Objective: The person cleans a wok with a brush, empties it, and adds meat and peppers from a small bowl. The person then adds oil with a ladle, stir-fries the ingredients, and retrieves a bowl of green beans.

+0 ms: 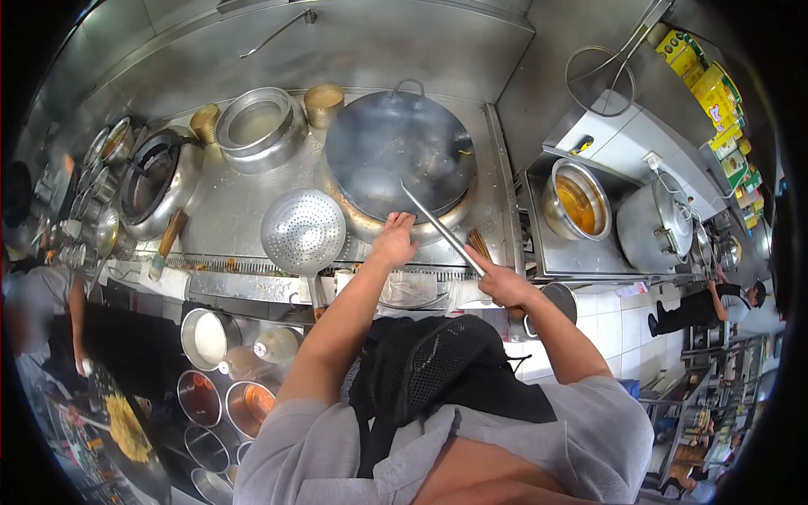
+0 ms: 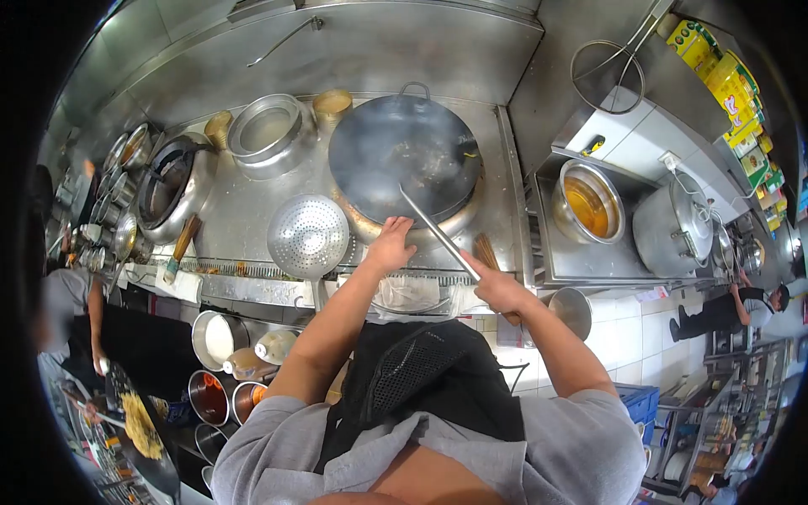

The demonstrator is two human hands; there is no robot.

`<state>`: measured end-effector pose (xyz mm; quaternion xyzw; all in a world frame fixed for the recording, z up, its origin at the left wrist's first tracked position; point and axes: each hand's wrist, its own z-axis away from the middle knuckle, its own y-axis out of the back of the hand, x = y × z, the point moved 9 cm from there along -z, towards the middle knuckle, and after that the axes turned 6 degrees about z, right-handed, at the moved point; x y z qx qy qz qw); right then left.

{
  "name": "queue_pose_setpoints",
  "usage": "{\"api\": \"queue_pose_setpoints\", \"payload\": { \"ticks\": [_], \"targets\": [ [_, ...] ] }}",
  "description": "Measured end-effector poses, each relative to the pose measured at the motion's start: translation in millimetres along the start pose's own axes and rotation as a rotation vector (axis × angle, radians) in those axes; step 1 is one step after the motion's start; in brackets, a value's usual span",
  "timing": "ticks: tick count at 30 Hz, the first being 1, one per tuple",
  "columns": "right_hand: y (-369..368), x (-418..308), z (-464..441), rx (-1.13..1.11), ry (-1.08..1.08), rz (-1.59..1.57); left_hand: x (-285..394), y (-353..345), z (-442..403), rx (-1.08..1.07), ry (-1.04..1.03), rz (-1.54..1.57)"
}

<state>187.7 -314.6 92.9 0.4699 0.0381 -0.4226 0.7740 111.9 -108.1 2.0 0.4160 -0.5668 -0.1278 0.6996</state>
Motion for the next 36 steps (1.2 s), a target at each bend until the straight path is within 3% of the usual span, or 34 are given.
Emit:
{"api": "queue_pose_setpoints", "payload": {
  "ticks": [2,3,4,6,7,9,10,12,13,14,16,18,21,24,26,27,28,30,32,34,36],
  "targets": [
    [-5.5,33.7,-34.5,0.141,-0.039,0.280,-0.9,-0.9,-0.4,-0.005,0.003,-0.020],
    [-3.5,54.6,-64.5,0.198,0.084,0.240,0.7,0.1,0.9,-0.011,-0.009,-0.019],
    [8.2,48.8,-73.4,0.205,0.076,0.240,1.1,3.4,2.1,-0.014,-0.002,0.011],
    [25.5,37.8,-92.5,0.235,-0.070,-0.332,2.0,4.9,1.0,-0.010,0.004,0.041],
    [14.7,31.5,-113.3,0.237,-0.069,-0.333,0.5,4.0,1.3,0.001,0.011,0.033],
    [20.8,27.9,-146.0,0.652,-0.147,0.094,0.3,2.5,1.2,0.011,0.015,0.019],
    [27.6,12.7,-143.2,0.655,-0.147,0.091,0.9,2.1,1.2,0.021,0.018,0.003],
    [9.7,-1.1,-144.7,0.299,-0.144,-0.226,1.6,0.8,4.0,0.023,0.023,-0.012],
    [8.1,0.3,-151.6,0.361,0.016,-0.013,4.0,3.5,5.2,0.023,0.007,0.002],
    [3.3,26.3,-149.1,0.360,0.014,-0.018,4.7,6.6,6.5,0.023,-0.009,0.013],
    [-10.1,35.0,-111.7,0.208,0.052,0.330,-0.4,3.8,4.7,0.018,-0.021,0.013],
    [-0.9,62.0,-65.1,0.210,-0.009,0.574,-0.7,6.3,3.4,0.026,-0.027,0.026],
    [30.6,84.8,-15.8,0.177,-0.079,0.659,4.9,5.3,3.9,0.029,0.012,0.064],
    [41.4,89.4,13.5,0.168,-0.181,0.589,1.5,-1.6,-3.3,0.060,0.007,0.057],
    [27.9,74.2,27.1,0.124,0.075,0.124,2.3,-4.6,-7.0,0.069,0.005,0.057],
    [22.2,72.8,34.8,-0.052,-0.026,-0.019,4.2,-5.2,-7.8,0.069,0.006,0.050],
    [23.9,81.7,27.3,-0.053,-0.017,-0.022,4.3,-5.3,-8.3,0.075,0.029,0.051],
    [28.9,112.8,-0.5,-0.009,-0.006,0.300,3.9,-6.4,-9.8,0.093,0.062,0.050],
    [48.8,143.6,-46.3,0.036,0.001,0.332,1.9,-10.4,-9.5,0.090,0.059,0.084],
    [87.2,144.9,-83.1,0.282,0.168,0.314,4.2,-9.4,-2.0,0.132,0.089,0.040],
    [96.1,138.3,-97.2,0.302,0.160,0.175,11.1,-8.1,10.0,0.238,0.063,0.137]
  ]
}}
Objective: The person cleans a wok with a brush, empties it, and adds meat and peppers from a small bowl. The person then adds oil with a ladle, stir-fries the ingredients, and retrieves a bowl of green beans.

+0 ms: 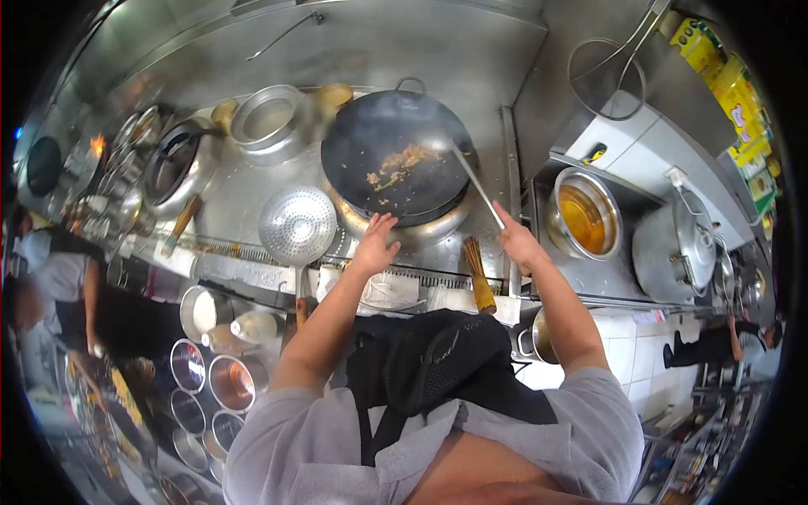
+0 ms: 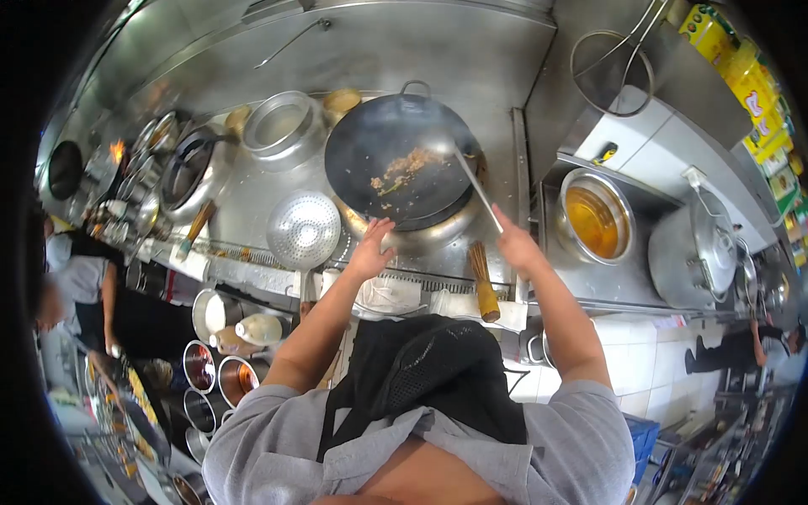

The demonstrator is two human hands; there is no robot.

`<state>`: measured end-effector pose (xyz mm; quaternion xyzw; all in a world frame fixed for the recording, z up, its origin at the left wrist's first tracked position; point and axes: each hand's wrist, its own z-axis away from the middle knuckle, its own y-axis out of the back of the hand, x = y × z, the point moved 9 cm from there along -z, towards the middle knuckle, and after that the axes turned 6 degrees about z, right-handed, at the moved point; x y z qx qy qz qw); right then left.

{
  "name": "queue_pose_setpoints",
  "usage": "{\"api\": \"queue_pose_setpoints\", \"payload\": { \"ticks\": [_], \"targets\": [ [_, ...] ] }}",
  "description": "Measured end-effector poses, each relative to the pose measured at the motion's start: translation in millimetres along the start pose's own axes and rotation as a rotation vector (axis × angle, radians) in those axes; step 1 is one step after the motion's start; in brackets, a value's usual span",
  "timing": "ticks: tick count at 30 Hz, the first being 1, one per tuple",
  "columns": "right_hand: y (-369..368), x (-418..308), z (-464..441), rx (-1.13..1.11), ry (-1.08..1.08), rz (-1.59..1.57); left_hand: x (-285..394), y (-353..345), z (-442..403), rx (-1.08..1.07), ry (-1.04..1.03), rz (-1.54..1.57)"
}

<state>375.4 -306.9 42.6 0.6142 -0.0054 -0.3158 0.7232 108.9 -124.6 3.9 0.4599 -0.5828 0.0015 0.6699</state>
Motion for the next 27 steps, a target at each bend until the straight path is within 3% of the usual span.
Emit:
{"api": "queue_pose_setpoints", "payload": {
  "ticks": [2,4,6,8,9,11,12,13,16,17,18,21,23,27],
  "targets": [
    [-11.1,-14.0,-6.5,0.016,-0.050,-0.127,9.1,3.3,20.9,0.082,-0.007,0.012],
    [-34.5,-19.0,-7.3,0.020,-0.194,-0.036,-1.5,0.8,54.8,0.109,0.130,0.272],
    [-49.8,-21.6,-15.6,-0.025,-0.065,-0.094,-13.8,-2.6,104.5,0.147,0.274,0.195],
    [-53.8,-30.0,-16.0,-0.294,0.073,-0.593,-20.6,-4.3,163.8,0.185,0.427,0.233],
    [-38.1,-42.4,-7.3,-0.327,0.112,-0.517,-21.9,1.0,198.8,0.266,0.479,0.224],
    [-42.4,-45.6,-8.0,-0.207,0.339,-0.278,-25.0,7.1,271.6,0.392,0.600,0.225],
    [-42.6,-50.1,-8.9,0.024,0.642,-0.224,-30.8,13.7,311.2,0.515,0.657,0.221],
    [-56.2,-37.0,-14.3,-0.216,0.447,-0.177,-36.1,20.3,351.3,0.593,0.681,0.176],
    [-48.7,-27.5,-26.8,-0.279,0.285,-0.054,-15.5,40.9,463.9,0.853,0.832,0.062],
    [-39.2,-27.7,-31.2,-0.233,0.224,0.006,-1.2,49.8,497.6,1.003,0.882,0.075],
    [-45.0,-11.9,-54.9,-0.102,0.352,0.073,16.9,60.1,525.3,1.143,0.918,0.087],
    [-39.6,7.5,-77.6,0.056,0.367,0.165,56.6,71.6,603.6,1.394,0.978,0.063],
    [-43.8,15.3,-77.8,0.095,0.254,0.225,77.3,69.0,654.2,1.558,0.937,0.065],
    [-91.4,15.4,-42.6,0.131,0.279,0.207,140.0,43.8,763.0,1.844,0.933,-0.013]
  ]
}}
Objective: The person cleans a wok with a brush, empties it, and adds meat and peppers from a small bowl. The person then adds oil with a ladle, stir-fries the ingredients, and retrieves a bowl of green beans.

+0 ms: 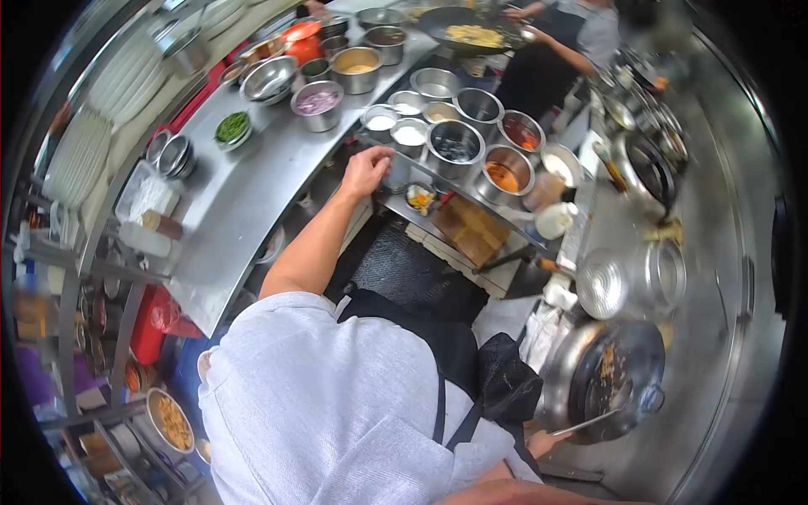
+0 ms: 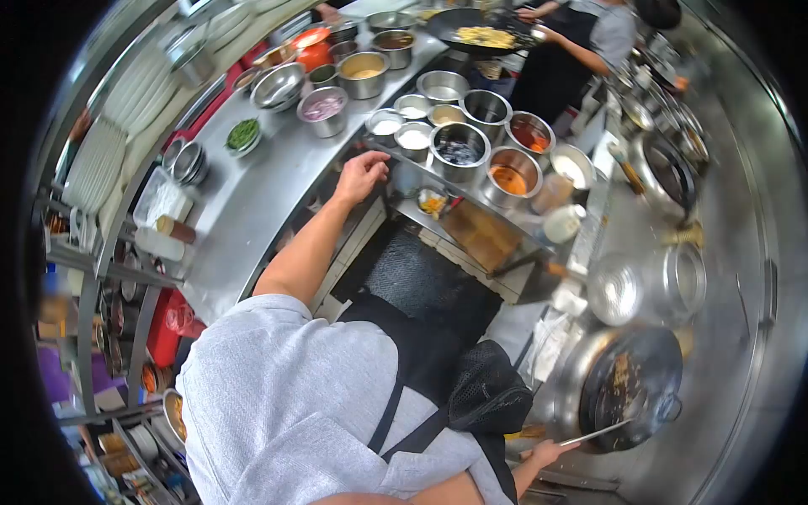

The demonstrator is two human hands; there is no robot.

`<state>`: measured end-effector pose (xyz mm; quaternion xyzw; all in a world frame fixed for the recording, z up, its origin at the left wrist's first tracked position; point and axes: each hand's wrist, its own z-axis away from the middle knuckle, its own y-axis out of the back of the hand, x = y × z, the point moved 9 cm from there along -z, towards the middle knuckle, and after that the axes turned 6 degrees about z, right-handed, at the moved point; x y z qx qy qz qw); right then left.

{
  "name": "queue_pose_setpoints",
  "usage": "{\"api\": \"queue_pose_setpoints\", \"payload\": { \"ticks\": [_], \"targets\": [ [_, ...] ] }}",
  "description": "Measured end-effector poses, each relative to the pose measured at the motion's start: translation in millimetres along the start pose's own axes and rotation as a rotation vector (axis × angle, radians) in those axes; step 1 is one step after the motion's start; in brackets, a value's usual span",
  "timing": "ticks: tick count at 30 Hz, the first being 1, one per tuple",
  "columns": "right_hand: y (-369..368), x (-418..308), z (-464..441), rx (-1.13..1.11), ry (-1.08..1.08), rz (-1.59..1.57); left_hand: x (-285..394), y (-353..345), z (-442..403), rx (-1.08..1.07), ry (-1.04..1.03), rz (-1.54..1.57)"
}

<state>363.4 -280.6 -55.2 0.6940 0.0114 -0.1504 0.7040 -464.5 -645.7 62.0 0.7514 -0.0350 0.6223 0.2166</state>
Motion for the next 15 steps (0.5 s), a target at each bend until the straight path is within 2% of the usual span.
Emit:
{"api": "queue_pose_setpoints", "payload": {
  "ticks": [4,5,7,8,10,11,13,15],
  "targets": [
    [-10.3,-55.6,59.5,0.016,-0.040,-0.113,-56.4,154.3,-3.9,0.319,0.041,0.136],
    [-16.7,-65.4,68.4,0.017,-0.050,-0.142,-84.1,194.1,-9.1,0.433,0.001,0.197],
    [-37.8,-75.2,75.1,0.026,-0.050,-0.174,-133.6,269.3,-13.7,0.601,0.048,0.295],
    [-53.6,-76.9,76.3,0.011,-0.047,-0.192,-153.3,298.3,-20.4,0.610,0.052,0.293],
    [-84.0,-62.9,63.6,-0.028,-0.038,-0.243,-206.3,362.4,-13.1,0.905,0.120,0.495],
    [-99.2,-55.3,51.6,-0.055,-0.029,-0.278,-221.0,385.4,-18.9,0.906,0.134,0.499],
    [-113.2,-47.6,30.8,-0.098,-0.020,-0.335,-259.4,432.9,-17.7,1.156,0.304,0.521],
    [-102.2,-63.3,19.4,-0.062,0.054,-0.333,-283.0,472.3,-33.1,1.166,0.394,0.493]
  ]
}}
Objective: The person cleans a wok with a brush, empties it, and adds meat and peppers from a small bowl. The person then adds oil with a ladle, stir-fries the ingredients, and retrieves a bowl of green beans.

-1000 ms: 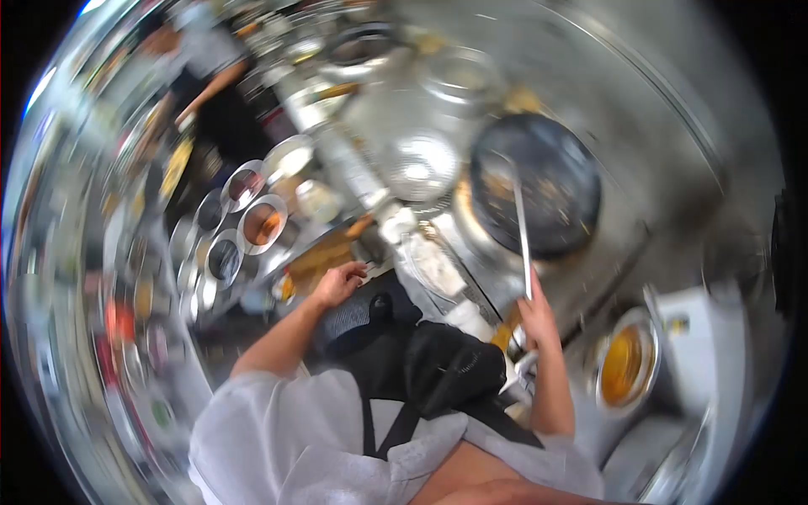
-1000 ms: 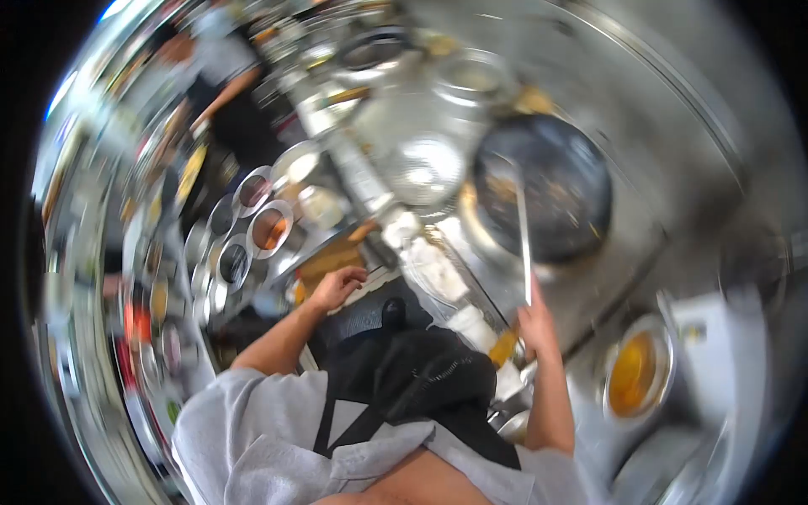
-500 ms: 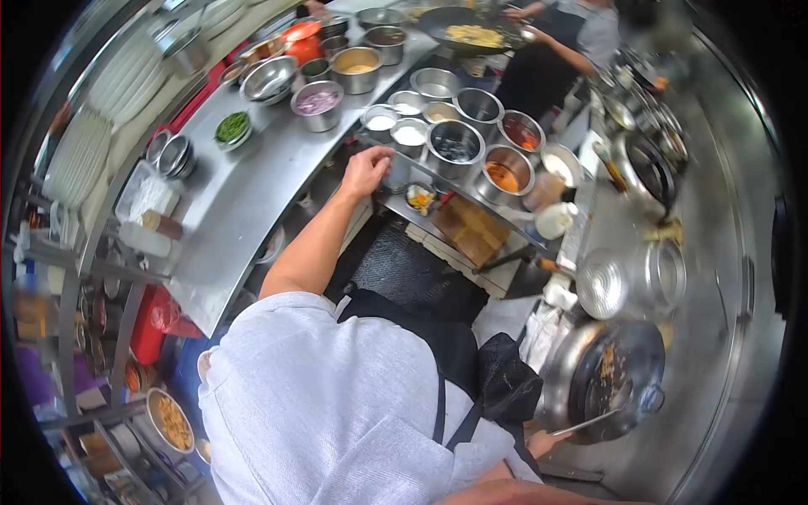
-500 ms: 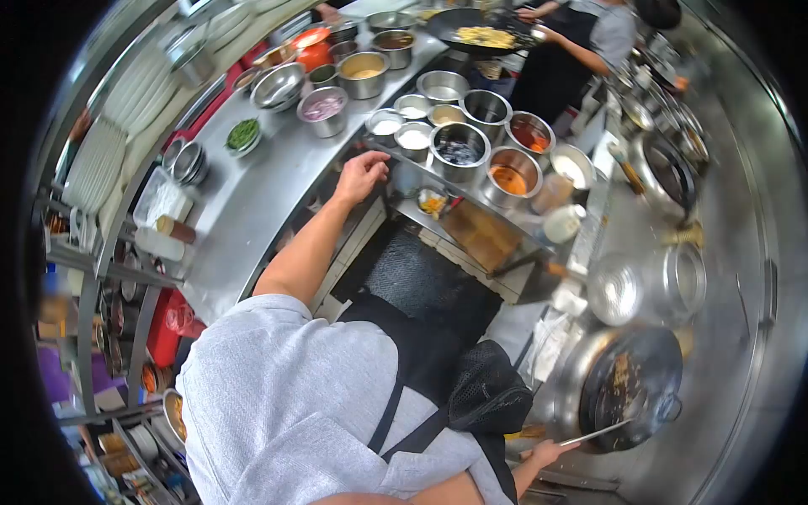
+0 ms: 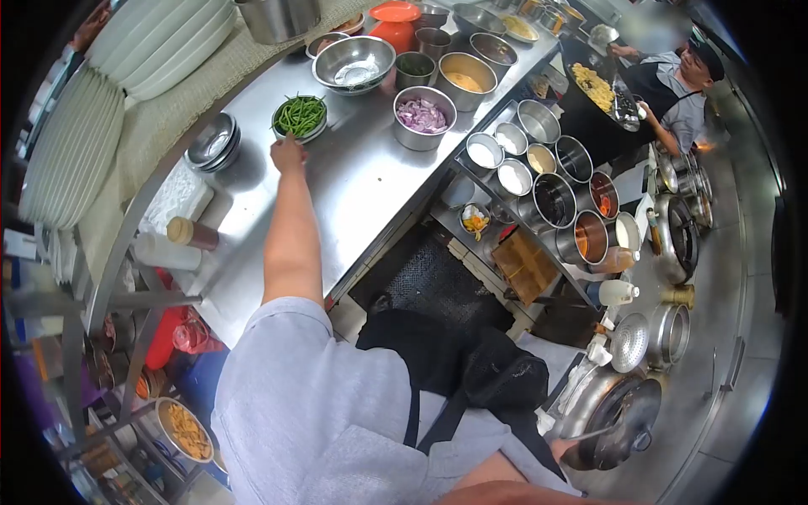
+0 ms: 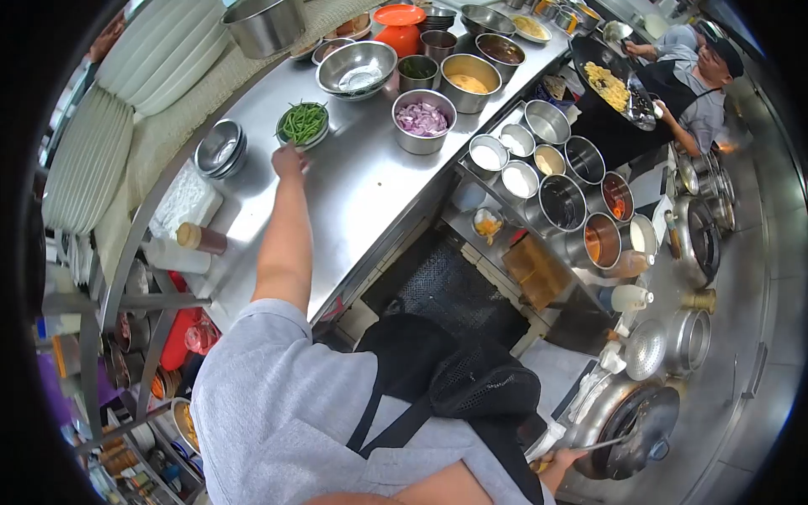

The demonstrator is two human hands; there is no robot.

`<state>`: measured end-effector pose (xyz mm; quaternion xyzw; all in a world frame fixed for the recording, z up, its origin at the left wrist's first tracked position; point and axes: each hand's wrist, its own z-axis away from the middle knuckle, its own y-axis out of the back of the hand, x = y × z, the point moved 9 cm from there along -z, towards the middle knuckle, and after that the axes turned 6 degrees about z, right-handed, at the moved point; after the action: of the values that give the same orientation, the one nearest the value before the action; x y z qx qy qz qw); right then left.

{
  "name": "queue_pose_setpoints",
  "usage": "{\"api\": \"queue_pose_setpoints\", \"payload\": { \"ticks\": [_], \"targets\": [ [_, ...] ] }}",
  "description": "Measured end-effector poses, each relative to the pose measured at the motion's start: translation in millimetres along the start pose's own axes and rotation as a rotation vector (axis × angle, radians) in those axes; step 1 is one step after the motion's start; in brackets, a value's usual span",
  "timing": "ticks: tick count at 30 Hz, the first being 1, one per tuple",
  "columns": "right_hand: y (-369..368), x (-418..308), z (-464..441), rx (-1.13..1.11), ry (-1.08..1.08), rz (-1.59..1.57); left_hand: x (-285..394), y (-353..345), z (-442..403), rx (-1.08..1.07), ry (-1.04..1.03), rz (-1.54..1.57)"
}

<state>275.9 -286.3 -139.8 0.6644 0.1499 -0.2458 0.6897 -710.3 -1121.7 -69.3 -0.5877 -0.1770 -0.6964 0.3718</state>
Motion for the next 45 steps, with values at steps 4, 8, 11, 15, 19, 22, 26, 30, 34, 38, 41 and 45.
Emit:
{"api": "queue_pose_setpoints", "payload": {
  "ticks": [4,8,11,15,19,22,26,30,34,38,41,45],
  "targets": [
    [17.1,-26.8,-27.6,0.031,0.117,-0.033,-2.9,-0.5,-63.5,0.022,0.166,-0.430],
    [10.5,-69.6,41.1,-0.156,-0.217,-0.038,-1.7,-19.1,-85.7,-0.101,0.098,-0.492],
    [4.2,-58.0,66.4,-0.152,-0.189,0.018,5.5,-31.7,-40.7,-0.313,0.095,-0.088],
    [-3.9,10.3,58.3,0.082,-0.049,0.091,28.8,-60.4,84.8,-0.487,0.136,-0.118],
    [9.2,-7.0,102.8,0.071,-0.167,0.046,20.8,-143.9,255.6,-0.884,0.118,-0.087],
    [9.4,25.7,106.8,0.055,-0.161,0.063,-10.4,-201.4,402.9,-1.230,0.235,-0.050],
    [60.5,-84.1,167.6,-0.167,-0.538,0.027,-71.8,-235.2,603.6,-1.552,0.450,-0.097],
    [63.6,-21.7,150.2,-0.134,-0.375,-0.083,-128.2,-251.7,778.3,-1.801,0.616,-0.080],
    [82.2,9.3,145.6,-0.044,-0.274,0.031,-163.4,-264.9,909.8,-1.884,0.716,-0.150],
    [101.8,17.9,149.0,-0.117,-0.398,0.022,-195.0,-282.3,1004.7,-1.855,0.770,-0.168],
    [93.6,32.5,149.6,-0.123,-0.397,0.034,-248.5,-308.7,1057.6,-1.961,0.615,-0.234],
    [83.1,22.5,149.0,-0.143,-0.443,0.039,-320.6,-331.5,1110.2,-2.055,-0.112,-0.382]
  ]
}}
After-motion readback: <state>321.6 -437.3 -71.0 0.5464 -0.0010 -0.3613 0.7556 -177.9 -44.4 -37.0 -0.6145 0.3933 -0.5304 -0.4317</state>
